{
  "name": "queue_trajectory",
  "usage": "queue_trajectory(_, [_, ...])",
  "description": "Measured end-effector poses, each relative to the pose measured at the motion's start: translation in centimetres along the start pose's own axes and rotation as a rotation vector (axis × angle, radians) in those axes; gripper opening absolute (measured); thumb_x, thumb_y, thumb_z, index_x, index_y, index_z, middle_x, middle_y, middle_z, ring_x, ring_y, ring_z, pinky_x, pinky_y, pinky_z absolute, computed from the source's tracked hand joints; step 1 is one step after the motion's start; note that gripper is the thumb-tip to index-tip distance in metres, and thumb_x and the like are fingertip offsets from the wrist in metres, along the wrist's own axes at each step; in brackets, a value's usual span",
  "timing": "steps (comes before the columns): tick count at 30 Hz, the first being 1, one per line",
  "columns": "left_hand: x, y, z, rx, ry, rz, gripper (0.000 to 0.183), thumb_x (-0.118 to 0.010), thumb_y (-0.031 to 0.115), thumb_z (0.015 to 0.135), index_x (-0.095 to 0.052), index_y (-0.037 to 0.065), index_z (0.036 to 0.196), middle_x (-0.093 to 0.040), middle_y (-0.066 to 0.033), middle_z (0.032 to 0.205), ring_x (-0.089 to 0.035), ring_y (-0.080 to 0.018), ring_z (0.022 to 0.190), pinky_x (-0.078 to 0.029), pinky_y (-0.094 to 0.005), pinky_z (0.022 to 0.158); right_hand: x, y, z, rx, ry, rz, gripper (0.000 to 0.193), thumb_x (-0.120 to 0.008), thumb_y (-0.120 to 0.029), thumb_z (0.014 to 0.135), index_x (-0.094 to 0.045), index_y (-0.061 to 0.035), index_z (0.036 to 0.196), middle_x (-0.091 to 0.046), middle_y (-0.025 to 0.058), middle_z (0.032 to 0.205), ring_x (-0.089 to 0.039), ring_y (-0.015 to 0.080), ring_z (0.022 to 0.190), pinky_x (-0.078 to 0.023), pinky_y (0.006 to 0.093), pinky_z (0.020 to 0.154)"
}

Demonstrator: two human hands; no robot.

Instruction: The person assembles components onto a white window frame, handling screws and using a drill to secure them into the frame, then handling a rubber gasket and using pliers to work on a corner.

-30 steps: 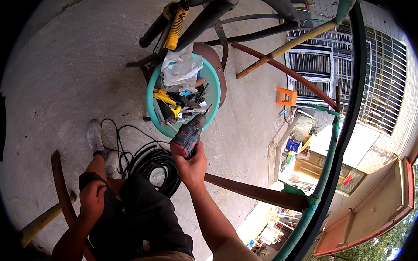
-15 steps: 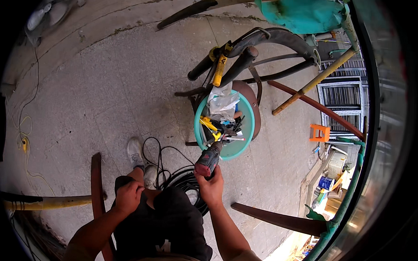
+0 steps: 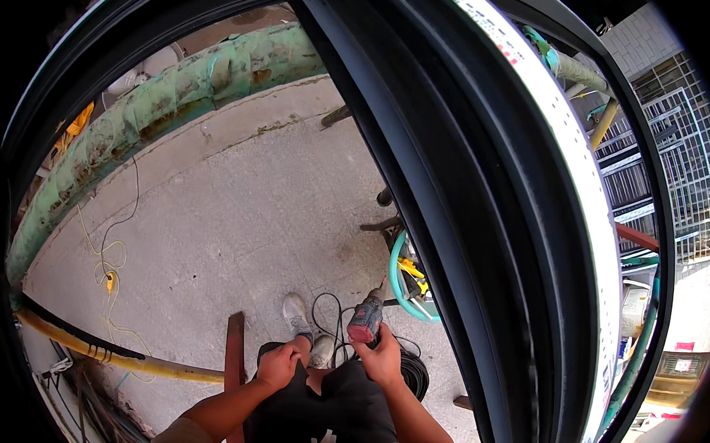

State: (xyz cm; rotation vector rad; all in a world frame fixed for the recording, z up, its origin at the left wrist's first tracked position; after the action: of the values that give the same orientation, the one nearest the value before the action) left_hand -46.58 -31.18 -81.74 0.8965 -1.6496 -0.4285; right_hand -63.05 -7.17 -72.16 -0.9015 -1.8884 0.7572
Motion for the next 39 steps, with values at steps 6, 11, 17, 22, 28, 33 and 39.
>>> queue_trajectory(6, [-0.7, -1.3, 0.5, 0.080, -0.049, 0.011, 0.017, -0.068, 0.024, 0.103, -0.069, 0.008, 0.107, -0.079, -0.0168, 0.101, -0.075, -0.0419, 0.095, -0.060, -0.0522, 0.083, -0.7, -3.4, -2.1, -0.006, -0.041, -0.016, 0.060, -0.091, -0.038, 0.082, -0.070, 0.0000, 0.124, -0.079, 0.0217, 0.106, -0.078, 0.0357, 0.099, -0.058, 0.0422, 0.090])
queue_trajectory(11, [1.4, -1.3, -0.1, 0.213, 0.038, -0.190, 0.023, -0.068, 0.028, 0.106, -0.071, 0.005, 0.111, -0.079, -0.0178, 0.096, -0.076, -0.0410, 0.091, -0.059, -0.0530, 0.079, -1.2, -7.0, -2.8, -0.064, -0.164, -0.111, 0.059, -0.090, -0.034, 0.084, -0.071, 0.0009, 0.128, -0.080, 0.0211, 0.110, -0.079, 0.0306, 0.103, -0.059, 0.0408, 0.093])
queue_trajectory(17, [5.9, 2.3, 0.8, 0.373, -0.172, -0.723, 0.021, -0.058, 0.024, 0.116, -0.067, 0.005, 0.114, -0.075, -0.0037, 0.095, -0.053, -0.0086, 0.070, -0.047, -0.0256, 0.063, -0.6, -8.3, -4.5, -0.060, -0.185, -0.092, 0.061, -0.091, -0.036, 0.084, -0.072, 0.0007, 0.128, -0.081, 0.0205, 0.110, -0.079, 0.0309, 0.105, -0.058, 0.0402, 0.095])
queue_trajectory(22, [14.1, 12.4, 2.2, 0.445, -0.365, -1.165, 0.017, -0.052, 0.021, 0.119, -0.061, 0.008, 0.112, -0.075, -0.0103, 0.111, -0.044, -0.0070, 0.067, -0.037, -0.0223, 0.059, 1.5, -9.4, -6.9, -0.122, -0.182, -0.103, 0.060, -0.092, -0.040, 0.083, -0.074, -0.0001, 0.124, -0.081, 0.0203, 0.109, -0.079, 0.0328, 0.105, -0.058, 0.0409, 0.094])
queue_trajectory(28, [21.6, 20.1, 2.0, 0.229, -0.530, -1.424, 0.016, -0.052, 0.018, 0.119, -0.063, 0.007, 0.120, -0.067, -0.0064, 0.103, -0.046, -0.0053, 0.069, -0.038, -0.0203, 0.060, 3.4, -12.4, -8.9, -0.102, -0.184, -0.135, 0.060, -0.091, -0.046, 0.083, -0.074, -0.0008, 0.120, -0.080, 0.0212, 0.103, -0.079, 0.0358, 0.099, -0.058, 0.0432, 0.089])
queue_trajectory(33, [28.7, 28.7, 1.9, 0.150, -0.660, -1.526, 0.020, -0.052, 0.018, 0.119, -0.063, 0.004, 0.127, -0.060, -0.0026, 0.099, -0.045, -0.0036, 0.069, -0.037, -0.0184, 0.059, 5.2, -14.2, -10.1, -0.057, -0.163, -0.105, 0.065, -0.090, -0.049, 0.083, -0.073, -0.0014, 0.123, -0.080, 0.0228, 0.107, -0.077, 0.0402, 0.103, -0.058, 0.0461, 0.090])
queue_trajectory(39, [34.4, 34.7, 3.2, 0.058, -0.600, -1.585, 0.022, -0.054, 0.024, 0.119, -0.066, 0.005, 0.120, -0.057, -0.0011, 0.097, -0.046, -0.0057, 0.069, -0.037, -0.0199, 0.058, 6.8, -15.0, -11.6, -0.085, -0.162, -0.096, 0.067, -0.089, -0.053, 0.083, -0.074, -0.0027, 0.124, -0.079, 0.0228, 0.110, -0.077, 0.0400, 0.104, -0.058, 0.0464, 0.092])
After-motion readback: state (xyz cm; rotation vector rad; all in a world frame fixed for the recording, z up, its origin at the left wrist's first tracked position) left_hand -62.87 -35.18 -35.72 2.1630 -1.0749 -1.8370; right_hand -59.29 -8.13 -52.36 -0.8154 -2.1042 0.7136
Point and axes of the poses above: each hand's wrist, its own z-axis towards the middle knuckle, its own x-axis out of the back of the hand, y = z × x, the point moved 6 cm from there along z, towards the middle knuckle
